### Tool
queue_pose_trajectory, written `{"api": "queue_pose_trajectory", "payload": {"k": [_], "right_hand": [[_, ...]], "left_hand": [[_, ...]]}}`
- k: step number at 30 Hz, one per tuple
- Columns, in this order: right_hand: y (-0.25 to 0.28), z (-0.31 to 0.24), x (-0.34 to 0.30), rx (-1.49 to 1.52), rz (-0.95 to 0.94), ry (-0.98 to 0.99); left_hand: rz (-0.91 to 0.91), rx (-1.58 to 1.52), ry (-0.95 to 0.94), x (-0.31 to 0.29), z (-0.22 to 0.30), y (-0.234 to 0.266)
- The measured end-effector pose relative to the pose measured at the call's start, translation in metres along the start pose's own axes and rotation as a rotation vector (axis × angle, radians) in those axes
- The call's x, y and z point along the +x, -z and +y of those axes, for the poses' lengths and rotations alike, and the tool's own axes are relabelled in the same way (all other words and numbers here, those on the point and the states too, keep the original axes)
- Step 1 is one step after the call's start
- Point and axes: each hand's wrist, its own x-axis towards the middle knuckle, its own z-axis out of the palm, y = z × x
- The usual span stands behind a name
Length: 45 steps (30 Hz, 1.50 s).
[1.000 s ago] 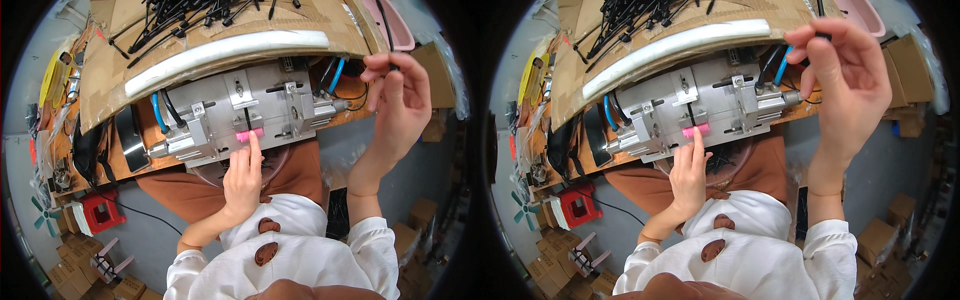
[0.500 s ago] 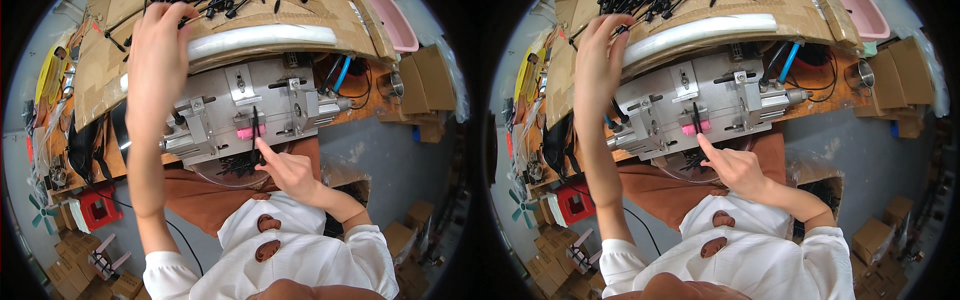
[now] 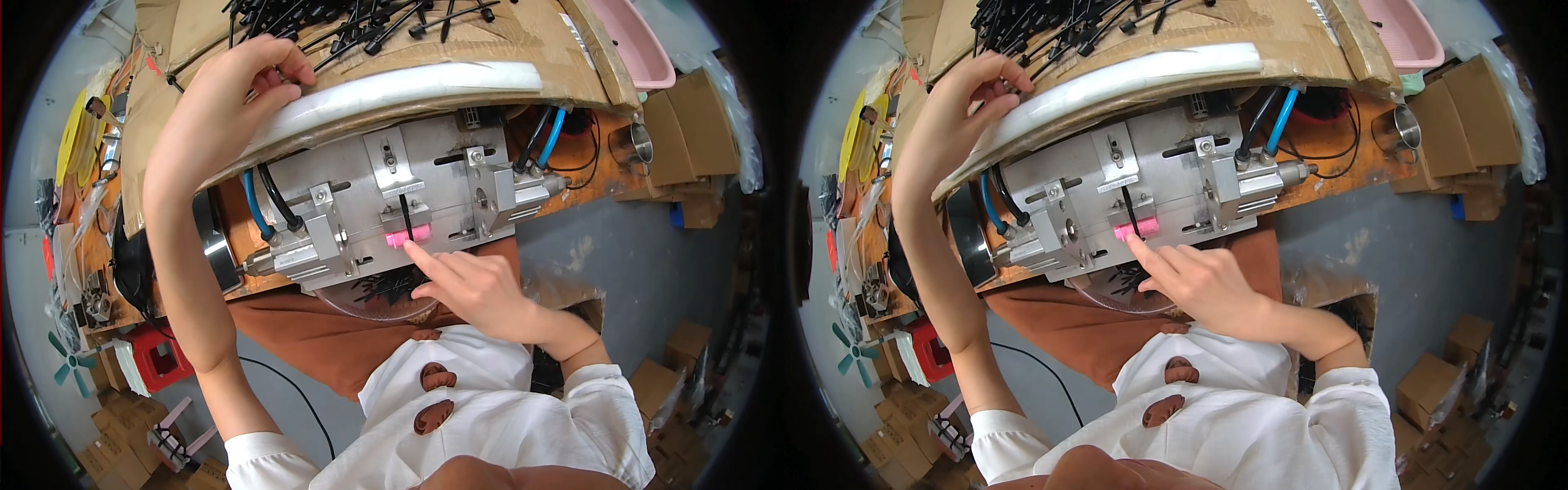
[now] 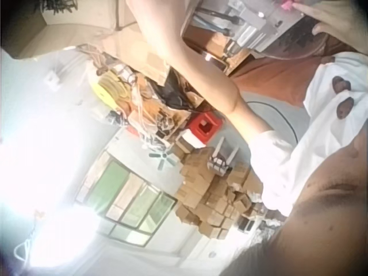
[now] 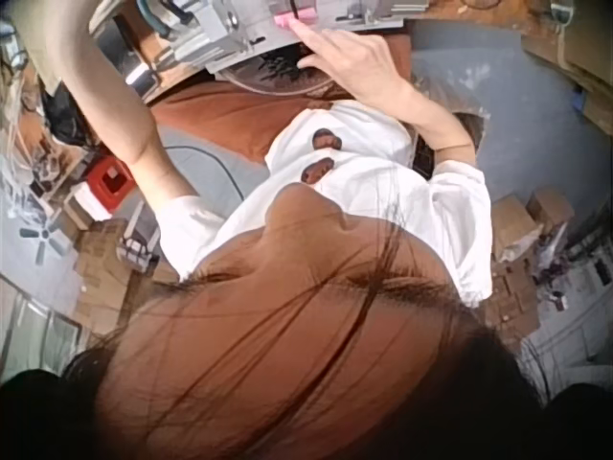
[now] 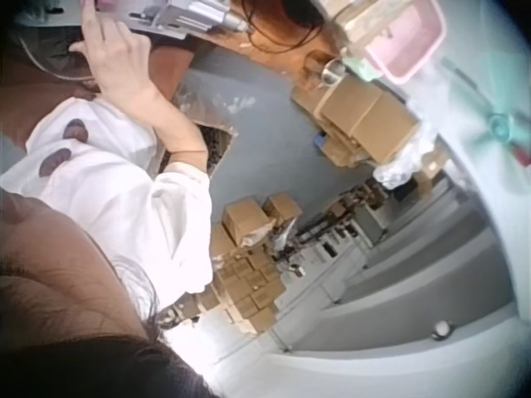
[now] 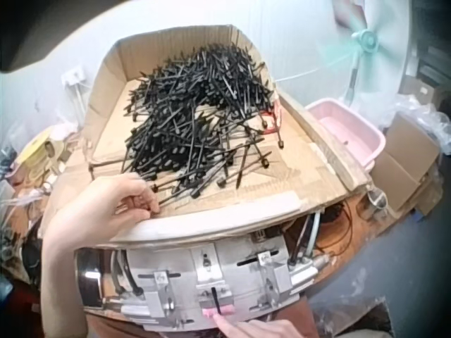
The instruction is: The person picks up black plastic ties from a cardboard box and places them into a metal machine. They press down on each tie to process it, then remove the tie and drop it into a clear plastic bowl below the workspace.
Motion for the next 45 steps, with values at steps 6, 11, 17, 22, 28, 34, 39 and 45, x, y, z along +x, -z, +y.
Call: {"api": "queue_pose_trajectory", "payload": {"k": [6,11,17,22,28,34,39,45], "right_hand": [[0.073,0.044,0.106,-0.458,0.324,0.361],[0.106,0.076,0.163,-0.669,-0.033,0.201],[0.123,0.064,0.159,-0.06,0.206,0.082],[0.129,0.057,0.139,0.578,0.534,-0.114],[0.13,0.049,0.1,0.804,0.558,0.065],[0.1,0.031,0.057,0.5,0.62,-0.089],[0.035,0.021,0.001,0.108,0.368,0.136],[-0.027,0.007,-0.022,0.073,0.2,0.056]], "left_hand": [[-0.037,-0.025,0.063,-0.026,0.016,0.009],[0.318,0.068,0.095,-0.063,0.046,-0.026],[0.293,0.102,0.091,-0.137,0.11,-0.121],[0.253,0.198,0.184,-0.133,0.127,-0.167],[0.222,0.198,0.279,-0.129,0.135,-0.178],[0.221,0.242,0.281,-0.129,0.132,-0.181],[0.161,0.12,0.201,-0.115,0.122,-0.136],[0.545,0.543,0.21,-0.026,0.018,-0.041]]}}
